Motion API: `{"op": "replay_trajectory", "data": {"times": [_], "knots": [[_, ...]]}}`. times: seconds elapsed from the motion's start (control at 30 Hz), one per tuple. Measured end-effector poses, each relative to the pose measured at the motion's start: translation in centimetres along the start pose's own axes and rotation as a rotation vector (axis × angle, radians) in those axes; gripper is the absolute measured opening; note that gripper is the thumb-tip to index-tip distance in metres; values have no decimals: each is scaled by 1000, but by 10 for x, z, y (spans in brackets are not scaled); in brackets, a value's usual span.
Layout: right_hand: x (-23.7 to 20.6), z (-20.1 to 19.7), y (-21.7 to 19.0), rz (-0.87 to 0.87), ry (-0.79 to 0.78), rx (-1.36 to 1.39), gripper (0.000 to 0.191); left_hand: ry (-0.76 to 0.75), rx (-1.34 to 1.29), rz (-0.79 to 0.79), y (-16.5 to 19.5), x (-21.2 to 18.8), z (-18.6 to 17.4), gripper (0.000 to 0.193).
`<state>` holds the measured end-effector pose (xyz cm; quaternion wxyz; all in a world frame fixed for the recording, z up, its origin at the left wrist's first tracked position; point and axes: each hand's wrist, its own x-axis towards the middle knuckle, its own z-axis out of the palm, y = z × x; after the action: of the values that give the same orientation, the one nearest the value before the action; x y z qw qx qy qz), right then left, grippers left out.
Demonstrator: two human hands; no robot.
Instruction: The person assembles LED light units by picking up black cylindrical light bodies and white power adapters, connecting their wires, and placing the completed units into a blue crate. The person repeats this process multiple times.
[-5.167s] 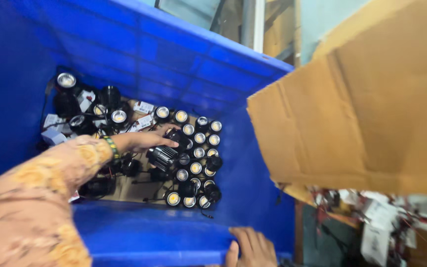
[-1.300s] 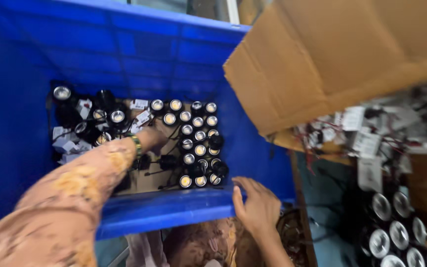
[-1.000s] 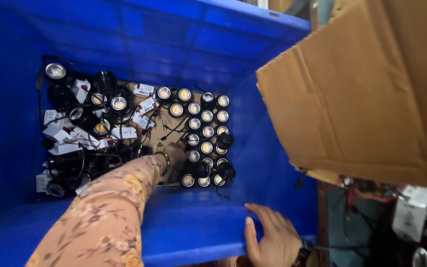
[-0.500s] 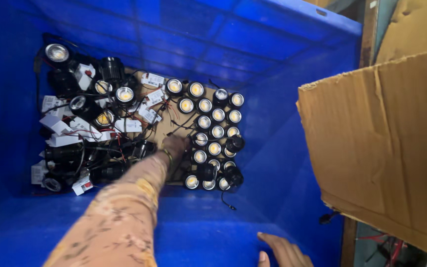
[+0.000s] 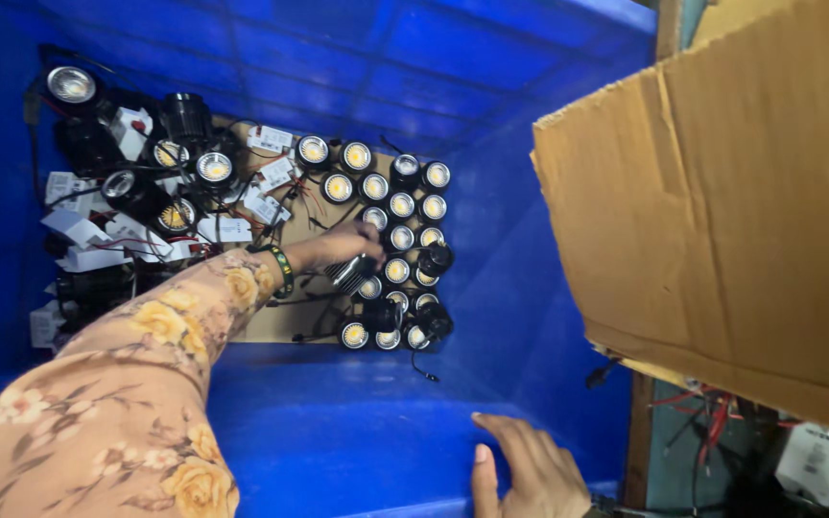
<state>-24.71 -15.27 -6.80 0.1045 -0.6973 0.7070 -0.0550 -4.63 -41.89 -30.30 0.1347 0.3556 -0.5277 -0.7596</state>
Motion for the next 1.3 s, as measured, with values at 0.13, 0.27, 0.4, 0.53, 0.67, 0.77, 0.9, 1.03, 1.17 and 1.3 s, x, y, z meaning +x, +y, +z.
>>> {"op": "replay_trajectory", "data": {"times": [0.13, 0.27, 0.4, 0.53, 0.67, 0.77, 0.9, 1.03, 1.17, 1.3], "knots": [[0, -3, -5, 10, -14, -8, 30, -208, 970, -26, -8, 0, 35, 56], [1, -4, -6, 19, -36, -5, 31, -493, 1595, -123, 4, 4, 85, 105], [1, -5, -5, 34, -47, -11, 32, -524, 1643, -270, -4, 16, 121, 90], [1, -5, -10, 56, -48, -25, 30, -308, 1597, -236, -27, 17, 124, 56], [4, -8, -16, 19, 46, -16, 28, -235, 1171, -334, -24, 9, 101, 55], [6, -15, -19, -11, 90, 11, 25, -364, 1145, -308, 4, -6, 79, 90], [5, -14, -32, 59, 191, 9, 22, -501, 998, -160, 62, -48, 67, 88], [-1, -14, -37, 107, 190, 82, 38, -442, 807, 106, 153, -115, 67, 77], [-17, -24, -38, 70, 153, 336, 67, -311, 888, 218, 237, -199, 102, 82], [-77, -27, -57, -42, 103, 1244, 114, -271, 942, 238, 257, -273, 173, 76]]}}
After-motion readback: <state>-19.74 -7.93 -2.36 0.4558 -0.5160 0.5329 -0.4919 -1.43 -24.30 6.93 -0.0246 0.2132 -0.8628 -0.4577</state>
